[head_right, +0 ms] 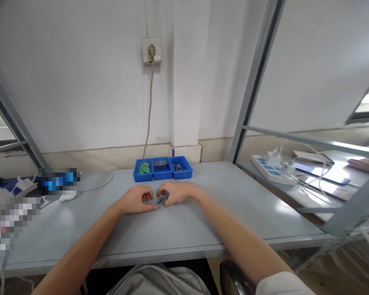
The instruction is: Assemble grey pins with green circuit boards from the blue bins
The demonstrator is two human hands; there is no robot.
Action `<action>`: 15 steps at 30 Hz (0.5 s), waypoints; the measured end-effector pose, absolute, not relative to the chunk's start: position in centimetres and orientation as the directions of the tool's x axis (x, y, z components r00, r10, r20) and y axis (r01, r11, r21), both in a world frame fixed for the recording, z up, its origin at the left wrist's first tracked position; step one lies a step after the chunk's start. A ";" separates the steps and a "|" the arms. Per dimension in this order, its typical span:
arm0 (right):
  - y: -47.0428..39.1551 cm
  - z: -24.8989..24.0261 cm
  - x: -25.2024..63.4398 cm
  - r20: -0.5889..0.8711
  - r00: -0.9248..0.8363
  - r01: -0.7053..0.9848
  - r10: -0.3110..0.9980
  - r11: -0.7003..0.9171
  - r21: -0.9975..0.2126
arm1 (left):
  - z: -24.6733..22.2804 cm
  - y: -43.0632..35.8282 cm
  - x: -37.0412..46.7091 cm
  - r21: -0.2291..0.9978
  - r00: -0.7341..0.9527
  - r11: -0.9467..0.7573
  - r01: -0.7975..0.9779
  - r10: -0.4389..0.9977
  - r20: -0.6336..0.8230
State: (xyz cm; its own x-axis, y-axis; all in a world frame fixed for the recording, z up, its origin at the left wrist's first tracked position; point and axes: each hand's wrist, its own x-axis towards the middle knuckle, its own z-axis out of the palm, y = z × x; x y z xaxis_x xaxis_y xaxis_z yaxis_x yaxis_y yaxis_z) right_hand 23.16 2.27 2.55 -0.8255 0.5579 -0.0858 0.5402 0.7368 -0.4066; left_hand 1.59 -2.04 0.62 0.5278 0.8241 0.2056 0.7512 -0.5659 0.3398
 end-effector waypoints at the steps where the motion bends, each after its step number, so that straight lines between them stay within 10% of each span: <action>1: 2.4 2.5 23.1 -0.080 -0.831 0.530 0.551 0.739 -0.415 | 0.6 -2.1 1.7 0.337 0.536 -0.568 0.751 0.822 0.193; 15: 2.9 0.3 21.2 0.010 -0.664 0.617 0.747 0.556 -0.557 | 0.7 -1.3 0.6 0.262 0.410 -0.428 0.865 0.904 0.122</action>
